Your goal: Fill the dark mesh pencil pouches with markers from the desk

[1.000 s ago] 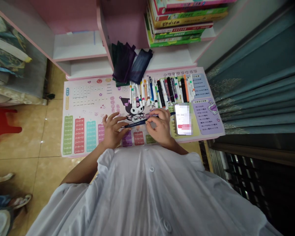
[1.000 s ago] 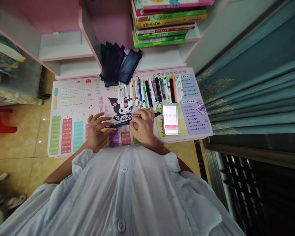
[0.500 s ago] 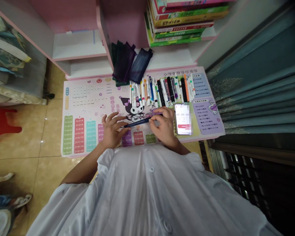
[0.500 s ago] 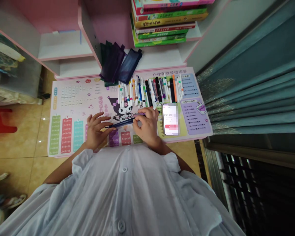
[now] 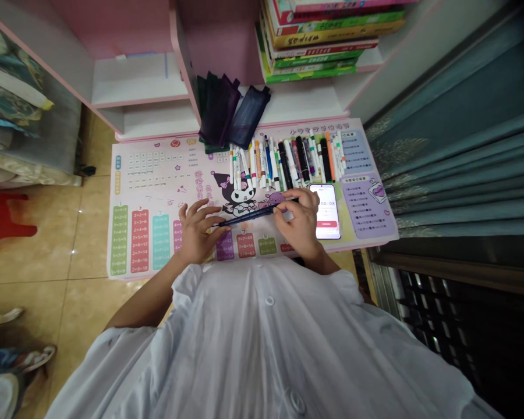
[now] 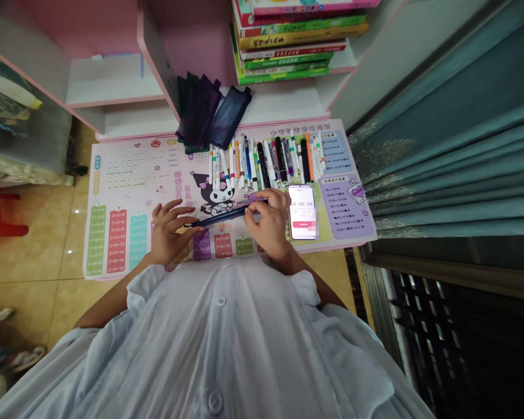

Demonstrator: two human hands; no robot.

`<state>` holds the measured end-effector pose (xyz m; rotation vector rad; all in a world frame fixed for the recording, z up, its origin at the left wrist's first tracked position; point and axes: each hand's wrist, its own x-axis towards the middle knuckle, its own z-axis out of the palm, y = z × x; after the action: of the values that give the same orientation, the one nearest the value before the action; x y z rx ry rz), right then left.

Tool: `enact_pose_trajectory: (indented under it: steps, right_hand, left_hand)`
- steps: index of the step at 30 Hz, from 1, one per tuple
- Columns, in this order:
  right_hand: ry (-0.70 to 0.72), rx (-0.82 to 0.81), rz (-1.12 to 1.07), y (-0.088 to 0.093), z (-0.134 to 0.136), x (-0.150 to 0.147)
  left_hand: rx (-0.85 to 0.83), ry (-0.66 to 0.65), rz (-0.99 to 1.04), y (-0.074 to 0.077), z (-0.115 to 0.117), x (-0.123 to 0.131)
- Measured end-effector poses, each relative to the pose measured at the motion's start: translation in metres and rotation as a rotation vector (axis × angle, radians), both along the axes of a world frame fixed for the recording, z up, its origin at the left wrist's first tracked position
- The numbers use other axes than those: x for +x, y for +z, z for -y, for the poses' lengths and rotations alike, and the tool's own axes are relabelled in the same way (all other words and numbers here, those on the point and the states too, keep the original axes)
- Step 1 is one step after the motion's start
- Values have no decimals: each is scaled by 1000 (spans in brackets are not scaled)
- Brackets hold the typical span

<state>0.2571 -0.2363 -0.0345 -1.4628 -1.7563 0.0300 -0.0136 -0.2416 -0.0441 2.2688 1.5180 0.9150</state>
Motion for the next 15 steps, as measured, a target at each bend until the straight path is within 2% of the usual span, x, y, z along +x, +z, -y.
enact_pose_trajectory:
  steps: [15]
  right_hand:
    - [-73, -52, -10, -5, -1, 18]
  left_hand:
    - [14, 13, -8, -2, 0, -1]
